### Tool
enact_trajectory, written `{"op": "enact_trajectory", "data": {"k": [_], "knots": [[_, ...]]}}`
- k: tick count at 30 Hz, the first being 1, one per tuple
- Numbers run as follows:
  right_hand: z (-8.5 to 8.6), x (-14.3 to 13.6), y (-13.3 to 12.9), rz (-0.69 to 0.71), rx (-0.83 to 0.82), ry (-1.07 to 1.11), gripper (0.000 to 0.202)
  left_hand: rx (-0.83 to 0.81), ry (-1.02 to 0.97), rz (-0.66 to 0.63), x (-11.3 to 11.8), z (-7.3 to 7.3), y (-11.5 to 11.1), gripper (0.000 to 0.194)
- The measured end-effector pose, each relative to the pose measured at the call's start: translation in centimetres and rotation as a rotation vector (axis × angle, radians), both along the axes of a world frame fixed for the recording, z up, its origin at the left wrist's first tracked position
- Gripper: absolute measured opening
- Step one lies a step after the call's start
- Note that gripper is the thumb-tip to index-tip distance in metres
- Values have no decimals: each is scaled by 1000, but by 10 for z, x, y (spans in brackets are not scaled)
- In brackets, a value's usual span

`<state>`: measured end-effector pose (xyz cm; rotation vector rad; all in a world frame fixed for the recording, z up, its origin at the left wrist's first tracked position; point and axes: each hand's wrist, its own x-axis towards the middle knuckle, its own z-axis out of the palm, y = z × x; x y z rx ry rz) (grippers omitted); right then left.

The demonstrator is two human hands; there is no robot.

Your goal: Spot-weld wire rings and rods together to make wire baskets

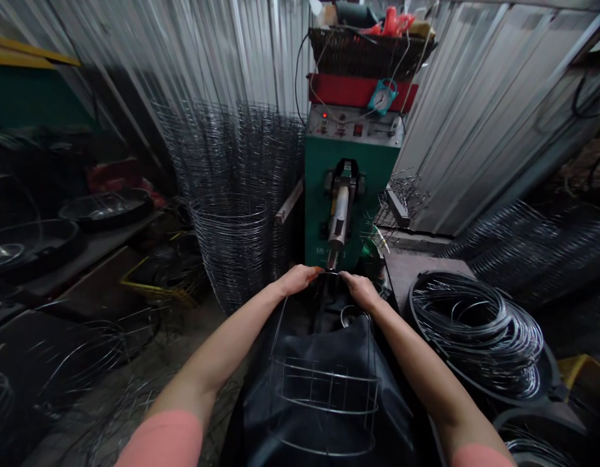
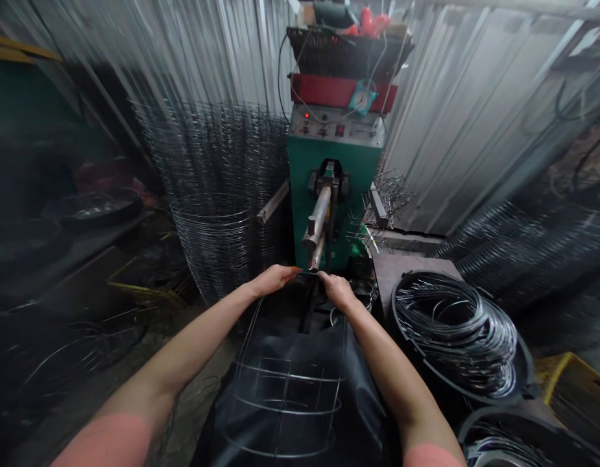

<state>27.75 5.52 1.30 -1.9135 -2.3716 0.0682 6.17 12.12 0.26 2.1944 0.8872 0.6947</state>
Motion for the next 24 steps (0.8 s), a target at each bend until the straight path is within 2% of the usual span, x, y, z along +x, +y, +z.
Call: {"op": "enact_trajectory", "data": {"k": [7,18,24], "knots": [[5,-1,14,-27,-44,30,39,64,158,-43,0,5,13,38],[-4,-1,19,-19,4,112,37,40,88,-19,0,-5,19,39],[-8,1,20,-1,44,134,33,70,70,-18,1,-4,20,32]]}}
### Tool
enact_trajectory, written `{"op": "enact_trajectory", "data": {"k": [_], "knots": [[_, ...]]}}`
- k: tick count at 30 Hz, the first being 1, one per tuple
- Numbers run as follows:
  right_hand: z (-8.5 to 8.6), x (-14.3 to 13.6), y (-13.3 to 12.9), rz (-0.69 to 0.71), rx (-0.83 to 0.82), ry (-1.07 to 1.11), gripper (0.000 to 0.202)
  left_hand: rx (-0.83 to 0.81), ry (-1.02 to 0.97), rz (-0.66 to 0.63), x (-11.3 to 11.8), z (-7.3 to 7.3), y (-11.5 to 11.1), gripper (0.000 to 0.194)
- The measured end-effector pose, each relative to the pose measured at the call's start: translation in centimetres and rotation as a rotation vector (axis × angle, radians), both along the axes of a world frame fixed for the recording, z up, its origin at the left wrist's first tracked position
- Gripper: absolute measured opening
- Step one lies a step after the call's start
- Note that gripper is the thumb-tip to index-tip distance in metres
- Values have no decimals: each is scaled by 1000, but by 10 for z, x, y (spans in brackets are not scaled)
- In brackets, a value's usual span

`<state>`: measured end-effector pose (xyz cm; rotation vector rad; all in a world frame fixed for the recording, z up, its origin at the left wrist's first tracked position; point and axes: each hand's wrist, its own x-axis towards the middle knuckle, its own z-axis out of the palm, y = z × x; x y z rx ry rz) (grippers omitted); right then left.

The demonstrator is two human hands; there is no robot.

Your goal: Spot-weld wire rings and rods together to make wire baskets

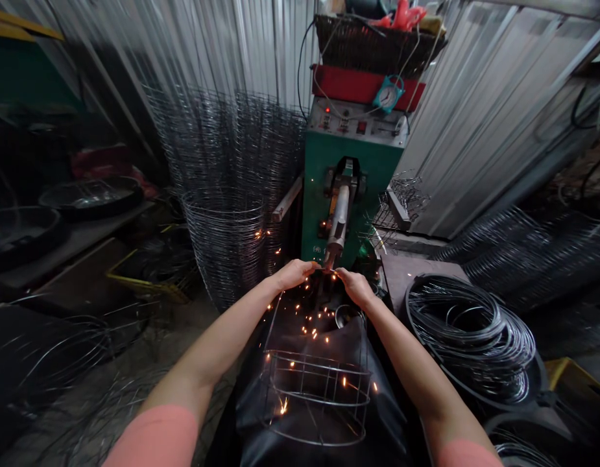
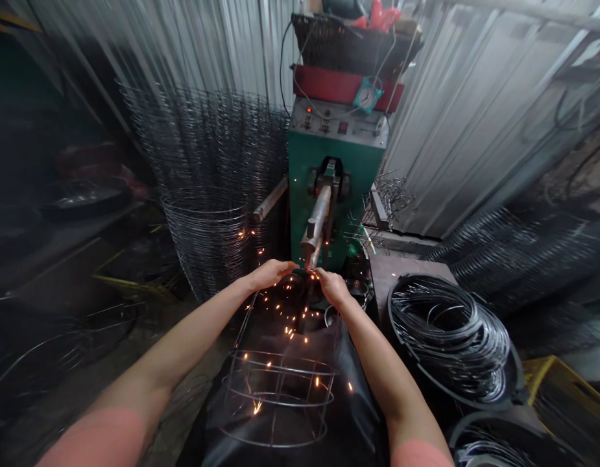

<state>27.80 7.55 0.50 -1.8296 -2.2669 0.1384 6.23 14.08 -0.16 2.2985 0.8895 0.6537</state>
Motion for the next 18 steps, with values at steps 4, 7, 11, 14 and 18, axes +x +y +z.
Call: {"op": "enact_trajectory", "data": {"k": [4,7,11,14,18], "knots": [[-1,0,-1,-24,-4,-24,31,8,37,6,0,2,-1,34],[-2,-1,-1,-33,-4,-27,30,5,21,-18,0,2,-2,32],[-1,-3,-3,-42,3,-48,30,-12,-11,-15,-1,1,-2,31],[1,-4,-5,-60,-20,-71,30,-27,12,-14,-1,0,-1,34],[1,-6,-4,-67,-32,-58,30,-22,37,-19,-2,2,0,35]]}}
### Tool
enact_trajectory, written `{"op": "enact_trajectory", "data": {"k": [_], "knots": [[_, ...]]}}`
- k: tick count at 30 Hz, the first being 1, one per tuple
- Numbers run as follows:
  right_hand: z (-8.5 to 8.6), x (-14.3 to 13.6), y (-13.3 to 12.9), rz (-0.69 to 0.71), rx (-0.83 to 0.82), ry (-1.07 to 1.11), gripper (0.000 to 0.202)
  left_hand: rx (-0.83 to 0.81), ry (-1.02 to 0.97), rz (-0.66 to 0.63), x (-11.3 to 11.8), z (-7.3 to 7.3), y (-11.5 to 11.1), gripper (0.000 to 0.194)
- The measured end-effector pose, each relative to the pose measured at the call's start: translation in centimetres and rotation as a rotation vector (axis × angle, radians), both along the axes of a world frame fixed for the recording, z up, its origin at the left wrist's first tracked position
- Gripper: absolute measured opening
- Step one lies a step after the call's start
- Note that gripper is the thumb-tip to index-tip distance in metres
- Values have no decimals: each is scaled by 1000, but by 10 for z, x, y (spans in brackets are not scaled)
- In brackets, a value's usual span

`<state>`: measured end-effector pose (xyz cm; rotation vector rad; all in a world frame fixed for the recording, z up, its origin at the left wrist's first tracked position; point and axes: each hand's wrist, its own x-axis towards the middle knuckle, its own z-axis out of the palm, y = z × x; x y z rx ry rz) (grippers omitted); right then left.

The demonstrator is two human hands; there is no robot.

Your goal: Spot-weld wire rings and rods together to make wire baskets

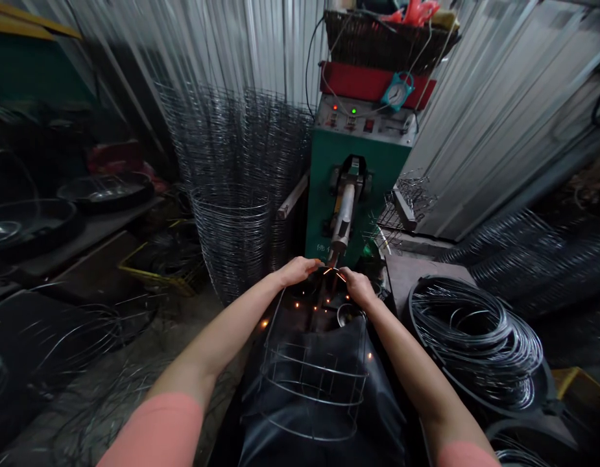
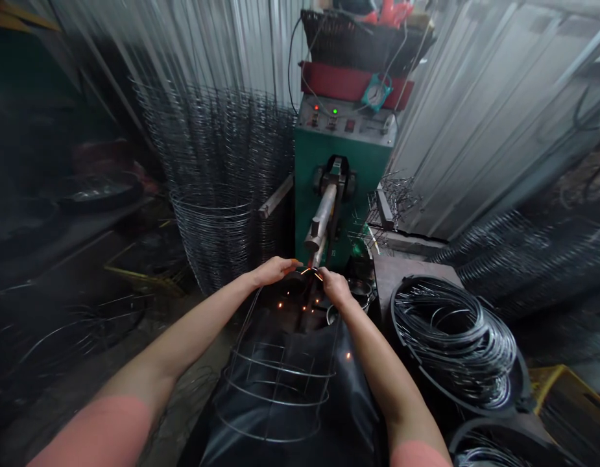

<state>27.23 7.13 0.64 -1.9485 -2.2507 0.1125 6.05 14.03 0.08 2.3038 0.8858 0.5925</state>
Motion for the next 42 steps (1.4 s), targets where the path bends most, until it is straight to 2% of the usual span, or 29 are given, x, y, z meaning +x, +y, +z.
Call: {"op": "enact_trajectory", "data": {"k": [5,8,11,13,14,15,17,20,23,26,30,33,36,38,42], "knots": [[1,2,3,-54,-11,160,27,13,66,29,3,8,-4,37],[3,18,-16,-49,42,375,26,-5,99,64,1,16,-7,36],[-3,46,-72,-117,49,603,32,-29,104,164,-13,22,-15,42],[-16,62,-126,-164,-98,750,38,-59,27,268,-34,22,-29,52],[-25,67,-154,-165,-232,822,39,-98,-38,318,-47,20,-40,58],[-35,69,-182,-160,-367,889,40,-162,-104,370,-61,17,-55,61],[-57,62,-228,-177,-494,1035,49,-378,-220,431,-89,6,-93,63],[-84,33,-266,-166,-482,1177,60,-717,-323,523,-116,-16,-164,52],[-92,2,-268,-146,-387,1192,51,-934,-453,531,-117,-34,-222,48],[-87,-14,-259,-118,-298,1184,40,-992,-666,584,-100,-40,-249,59],[-85,-18,-256,-75,-234,1156,40,-963,-825,706,-79,-37,-253,67],[-91,-15,-259,-67,-195,1105,42,-993,-868,801,-68,-36,-256,62],[-94,-14,-260,-85,-182,1070,45,-1025,-995,895,-59,-42,-261,56],[-93,-13,-260,-98,-175,1069,48,-989,-1040,950,-53,-46,-263,55],[-93,-11,-260,-152,-169,1110,47,-883,-1005,913,-44,-49,-262,55]]}}
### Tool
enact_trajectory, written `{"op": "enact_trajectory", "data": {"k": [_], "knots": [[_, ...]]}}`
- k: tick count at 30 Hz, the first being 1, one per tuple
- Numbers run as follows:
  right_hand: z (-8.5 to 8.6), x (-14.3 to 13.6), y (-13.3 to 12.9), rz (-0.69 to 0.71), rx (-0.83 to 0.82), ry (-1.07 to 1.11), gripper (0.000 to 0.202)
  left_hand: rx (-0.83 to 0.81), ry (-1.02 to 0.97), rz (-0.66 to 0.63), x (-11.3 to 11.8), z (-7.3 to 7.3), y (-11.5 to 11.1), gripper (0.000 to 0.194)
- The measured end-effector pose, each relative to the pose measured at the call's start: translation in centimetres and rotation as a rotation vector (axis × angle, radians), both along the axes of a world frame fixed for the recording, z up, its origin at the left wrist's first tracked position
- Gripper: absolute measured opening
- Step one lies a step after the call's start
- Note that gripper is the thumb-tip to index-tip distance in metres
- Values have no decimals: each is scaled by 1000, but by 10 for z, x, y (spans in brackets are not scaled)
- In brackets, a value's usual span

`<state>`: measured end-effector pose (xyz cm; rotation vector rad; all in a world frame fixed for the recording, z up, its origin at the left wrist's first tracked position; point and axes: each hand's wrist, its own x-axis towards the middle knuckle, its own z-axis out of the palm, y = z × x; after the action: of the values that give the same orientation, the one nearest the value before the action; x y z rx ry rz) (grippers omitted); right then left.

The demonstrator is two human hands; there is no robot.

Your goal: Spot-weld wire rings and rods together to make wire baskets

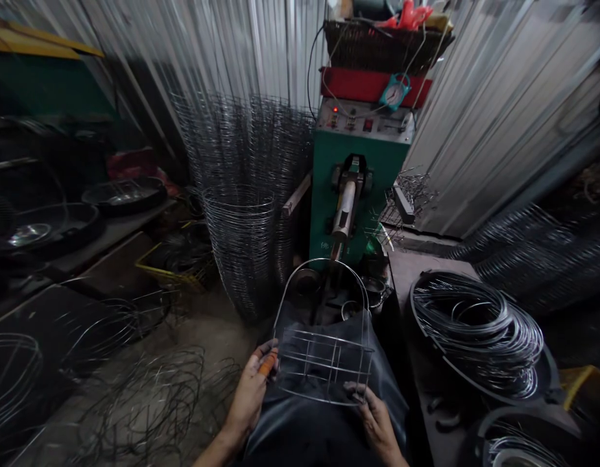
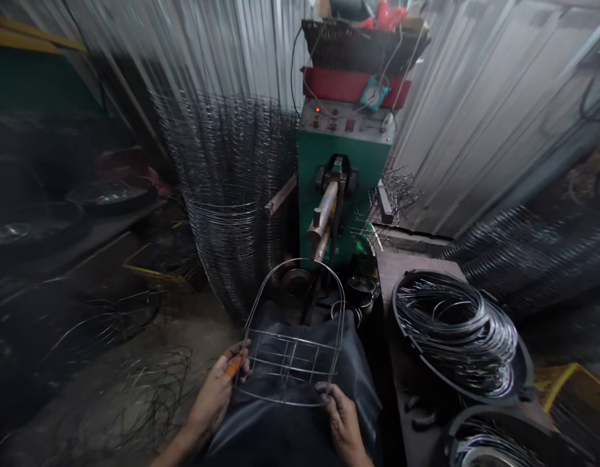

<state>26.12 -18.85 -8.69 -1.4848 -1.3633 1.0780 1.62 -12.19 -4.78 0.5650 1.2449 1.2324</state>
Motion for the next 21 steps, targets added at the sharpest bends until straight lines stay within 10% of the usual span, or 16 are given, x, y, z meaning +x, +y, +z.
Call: {"op": "enact_trajectory", "data": {"k": [21], "knots": [[-6,5,-5,-25,27,-40,39,-18,-39,-22,2,5,2,48]]}}
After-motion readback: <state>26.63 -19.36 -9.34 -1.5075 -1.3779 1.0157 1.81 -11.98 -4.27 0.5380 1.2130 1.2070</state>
